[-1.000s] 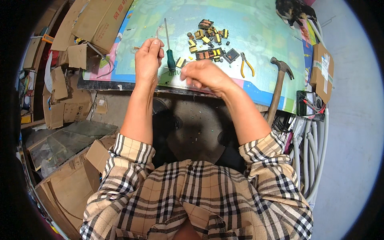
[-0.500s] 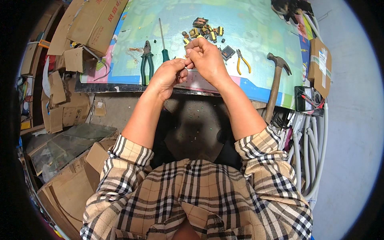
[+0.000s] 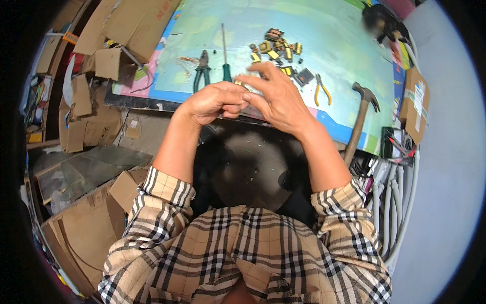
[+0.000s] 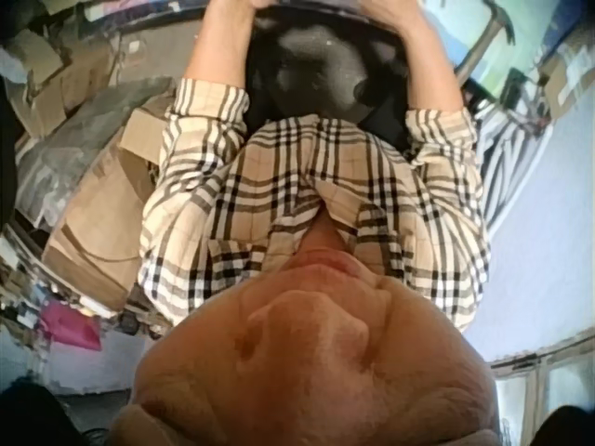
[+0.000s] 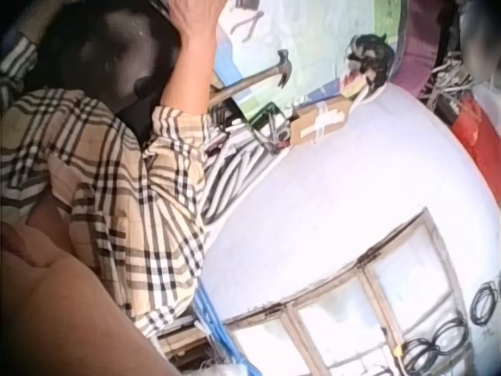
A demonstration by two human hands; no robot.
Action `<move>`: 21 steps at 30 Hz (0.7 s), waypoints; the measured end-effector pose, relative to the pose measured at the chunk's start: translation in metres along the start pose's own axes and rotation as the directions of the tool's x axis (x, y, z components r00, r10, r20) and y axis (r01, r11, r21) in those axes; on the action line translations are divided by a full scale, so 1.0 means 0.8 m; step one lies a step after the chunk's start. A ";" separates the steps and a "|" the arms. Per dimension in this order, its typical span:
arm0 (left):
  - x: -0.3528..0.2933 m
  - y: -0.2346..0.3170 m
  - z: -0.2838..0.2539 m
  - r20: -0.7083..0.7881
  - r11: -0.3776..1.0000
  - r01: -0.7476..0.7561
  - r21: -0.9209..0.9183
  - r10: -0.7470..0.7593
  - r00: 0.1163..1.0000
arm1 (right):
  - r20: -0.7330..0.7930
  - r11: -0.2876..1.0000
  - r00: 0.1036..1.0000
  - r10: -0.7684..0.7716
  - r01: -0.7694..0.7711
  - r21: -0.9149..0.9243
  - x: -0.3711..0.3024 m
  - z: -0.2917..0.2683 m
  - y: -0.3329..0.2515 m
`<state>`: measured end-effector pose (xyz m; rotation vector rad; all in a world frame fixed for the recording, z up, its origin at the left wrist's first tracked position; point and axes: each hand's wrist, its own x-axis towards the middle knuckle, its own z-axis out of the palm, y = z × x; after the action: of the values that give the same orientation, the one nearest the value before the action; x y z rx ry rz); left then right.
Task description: The person sits on the floor and assembles small electronic components on a low table. They use pliers and a hammer to manipulate and separate parts, then connect wires by hand to the components.
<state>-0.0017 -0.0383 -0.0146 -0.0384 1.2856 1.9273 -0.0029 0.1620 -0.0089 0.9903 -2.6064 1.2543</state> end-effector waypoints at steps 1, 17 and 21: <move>0.001 -0.004 -0.010 0.016 1.000 0.006 0.009 -0.006 1.000 | 0.054 1.000 0.998 0.025 -0.026 0.009 -0.001 0.004 -0.004; -0.020 -0.021 0.032 0.009 0.207 -0.157 0.966 0.577 0.816 | 0.494 0.337 0.707 0.505 -0.689 0.642 -0.007 0.005 0.001; -0.025 -0.048 0.033 0.163 -0.104 -0.126 0.987 0.687 0.708 | 0.713 -0.029 0.566 0.415 -0.775 0.632 -0.014 -0.001 0.009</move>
<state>0.0458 -0.0235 -0.0225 0.8719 3.0678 0.8932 0.0019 0.1719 -0.0166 -0.3027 -2.3035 3.4025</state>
